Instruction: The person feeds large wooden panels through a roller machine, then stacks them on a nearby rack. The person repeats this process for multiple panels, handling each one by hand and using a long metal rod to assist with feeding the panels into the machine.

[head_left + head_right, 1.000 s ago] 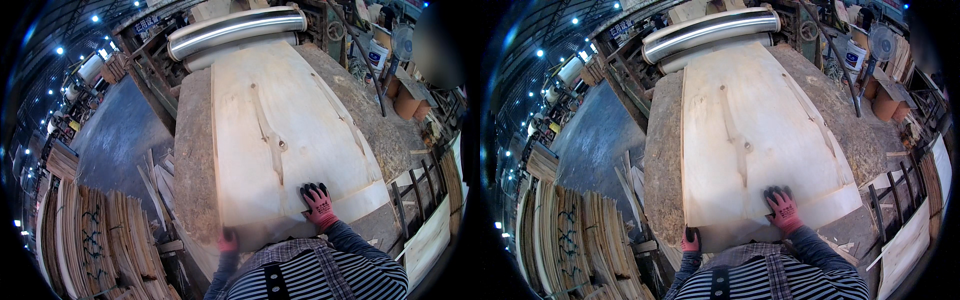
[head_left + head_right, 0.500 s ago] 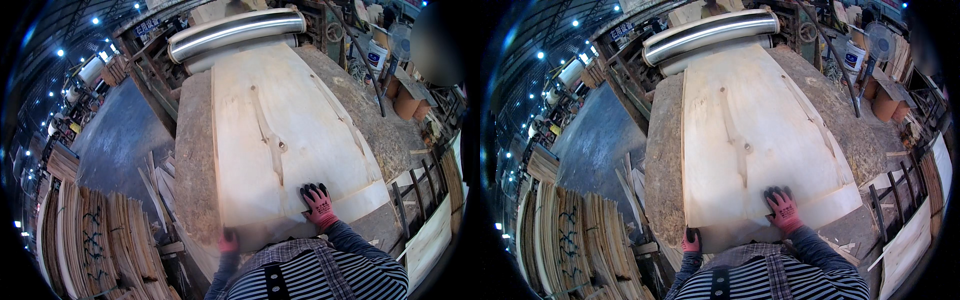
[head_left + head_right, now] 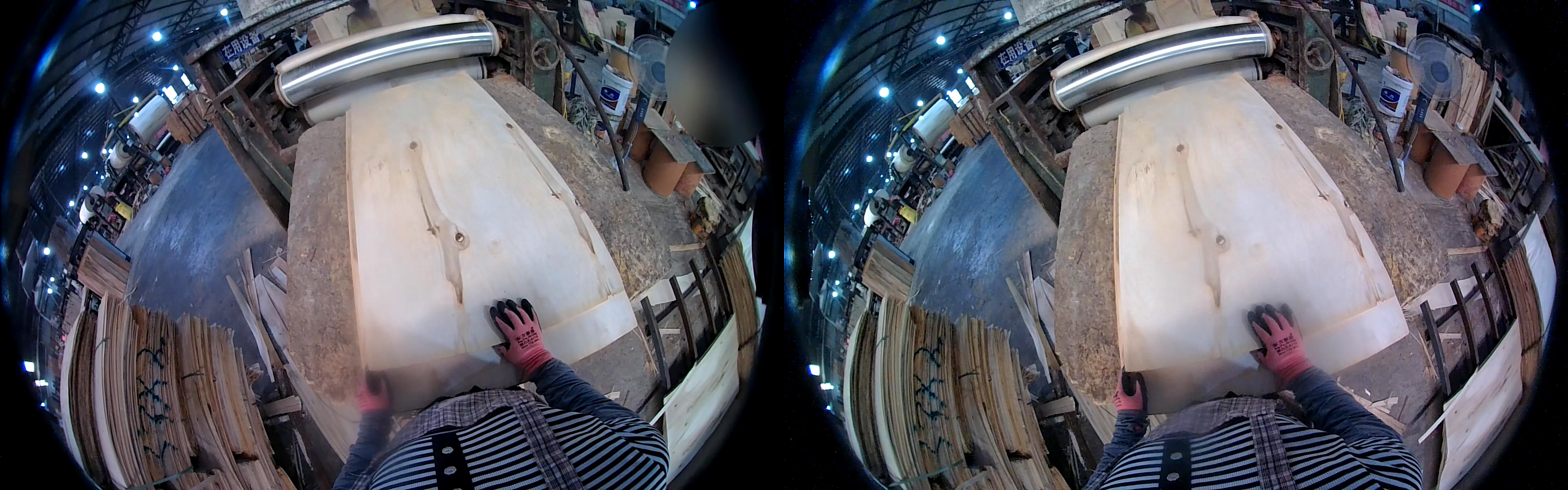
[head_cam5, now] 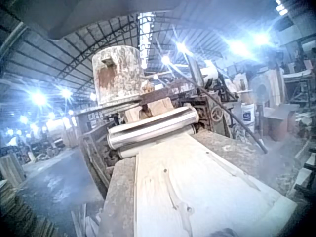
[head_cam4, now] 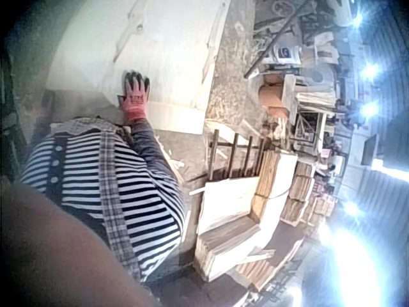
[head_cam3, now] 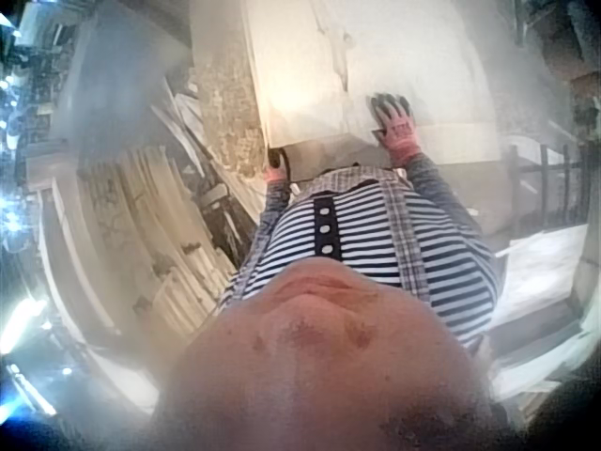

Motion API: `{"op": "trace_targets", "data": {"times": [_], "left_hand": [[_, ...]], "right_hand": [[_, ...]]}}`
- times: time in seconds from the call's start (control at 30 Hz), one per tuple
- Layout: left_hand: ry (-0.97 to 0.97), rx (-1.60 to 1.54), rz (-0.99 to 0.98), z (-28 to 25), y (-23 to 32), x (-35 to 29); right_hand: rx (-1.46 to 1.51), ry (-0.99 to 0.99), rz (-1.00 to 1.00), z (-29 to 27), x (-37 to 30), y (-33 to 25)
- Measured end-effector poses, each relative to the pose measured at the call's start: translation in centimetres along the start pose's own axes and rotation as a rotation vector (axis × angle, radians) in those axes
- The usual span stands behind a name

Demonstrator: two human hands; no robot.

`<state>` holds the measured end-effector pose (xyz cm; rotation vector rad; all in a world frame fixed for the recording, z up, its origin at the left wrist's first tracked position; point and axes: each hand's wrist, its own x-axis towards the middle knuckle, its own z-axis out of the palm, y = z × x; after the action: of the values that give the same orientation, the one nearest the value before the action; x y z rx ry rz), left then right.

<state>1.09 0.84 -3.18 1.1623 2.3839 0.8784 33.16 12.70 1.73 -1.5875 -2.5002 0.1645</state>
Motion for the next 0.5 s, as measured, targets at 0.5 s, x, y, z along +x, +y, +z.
{"op": "trace_targets", "data": {"times": [0.5], "left_hand": [[-0.025, -0.107, 0.005, -0.5, 1.6, 0.1]], "right_hand": [[-0.068, 0.035, -0.068, -2.4, 0.4, -0.5]]}}
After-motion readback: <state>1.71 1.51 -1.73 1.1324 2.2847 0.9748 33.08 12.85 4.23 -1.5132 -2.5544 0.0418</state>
